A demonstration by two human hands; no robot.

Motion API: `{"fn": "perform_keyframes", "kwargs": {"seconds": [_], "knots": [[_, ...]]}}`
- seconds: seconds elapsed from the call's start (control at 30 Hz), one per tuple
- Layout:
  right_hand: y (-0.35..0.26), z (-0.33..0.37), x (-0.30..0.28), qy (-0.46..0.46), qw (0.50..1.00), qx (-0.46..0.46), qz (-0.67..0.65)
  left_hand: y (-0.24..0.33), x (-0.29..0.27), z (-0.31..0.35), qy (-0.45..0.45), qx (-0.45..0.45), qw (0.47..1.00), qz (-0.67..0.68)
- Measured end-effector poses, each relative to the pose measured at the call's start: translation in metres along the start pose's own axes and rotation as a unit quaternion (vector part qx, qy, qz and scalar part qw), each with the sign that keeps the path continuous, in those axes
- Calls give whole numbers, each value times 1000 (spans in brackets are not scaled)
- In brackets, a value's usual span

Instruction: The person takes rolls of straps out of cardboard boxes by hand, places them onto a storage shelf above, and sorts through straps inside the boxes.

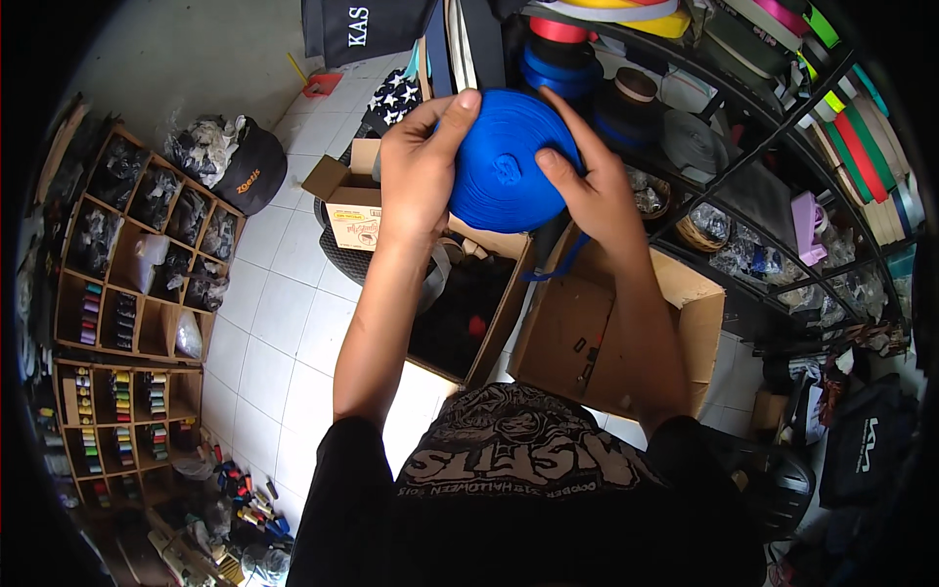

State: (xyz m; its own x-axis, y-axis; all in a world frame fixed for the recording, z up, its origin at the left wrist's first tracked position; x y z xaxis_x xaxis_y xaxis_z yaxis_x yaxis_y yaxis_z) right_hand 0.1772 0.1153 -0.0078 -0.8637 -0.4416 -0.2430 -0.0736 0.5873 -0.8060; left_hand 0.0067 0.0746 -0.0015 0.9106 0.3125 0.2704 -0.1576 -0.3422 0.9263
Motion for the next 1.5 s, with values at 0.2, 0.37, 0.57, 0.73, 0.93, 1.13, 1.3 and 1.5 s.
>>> {"fn": "perform_keyframes", "kwargs": {"seconds": [0.2, 0.37, 0.57, 0.73, 0.93, 1.13, 1.3, 1.5], "knots": [[22, 12, -2, 16, 999, 22, 23, 6, -20, -12, 78, 65, 994, 31], [12, 5, 31, 84, 995, 2, -48, -9, 14, 2, 158, 62, 969, 181], [16, -2, 7, 99, 987, 21, -122, -29, -1, 6, 44, -48, 977, 204], [18, 8, -5, -49, 998, 24, 9, 3, -1, 0, -139, -31, 977, -160], [19, 8, 16, 81, 995, 60, 2, -17, -3, 1, 100, 26, 990, 93], [32, 9, 31, 207, 975, 77, -36, -50, 25, 24, 106, -40, 957, 266], [23, 16, -2, 35, 997, 57, 36, -22, -8, 17, 28, -50, 993, 108], [31, 11, 0, 125, 989, 54, 62, -43, 18, 7, 92, -62, 982, 155]]}}
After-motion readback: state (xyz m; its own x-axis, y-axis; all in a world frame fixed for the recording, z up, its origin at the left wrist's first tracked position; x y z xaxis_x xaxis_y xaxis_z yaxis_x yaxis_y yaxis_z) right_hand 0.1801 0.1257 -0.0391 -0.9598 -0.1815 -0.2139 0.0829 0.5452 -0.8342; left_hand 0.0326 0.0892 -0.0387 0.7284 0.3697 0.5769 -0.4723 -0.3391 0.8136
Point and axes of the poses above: each hand's wrist, its own z-axis away from the middle knuckle, its own x-axis out of the palm, y = z × x, the point moved 3 cm from there along -z, towards the middle knuckle, and after that the axes turned 3 degrees about -z, right-handed, at the moved point
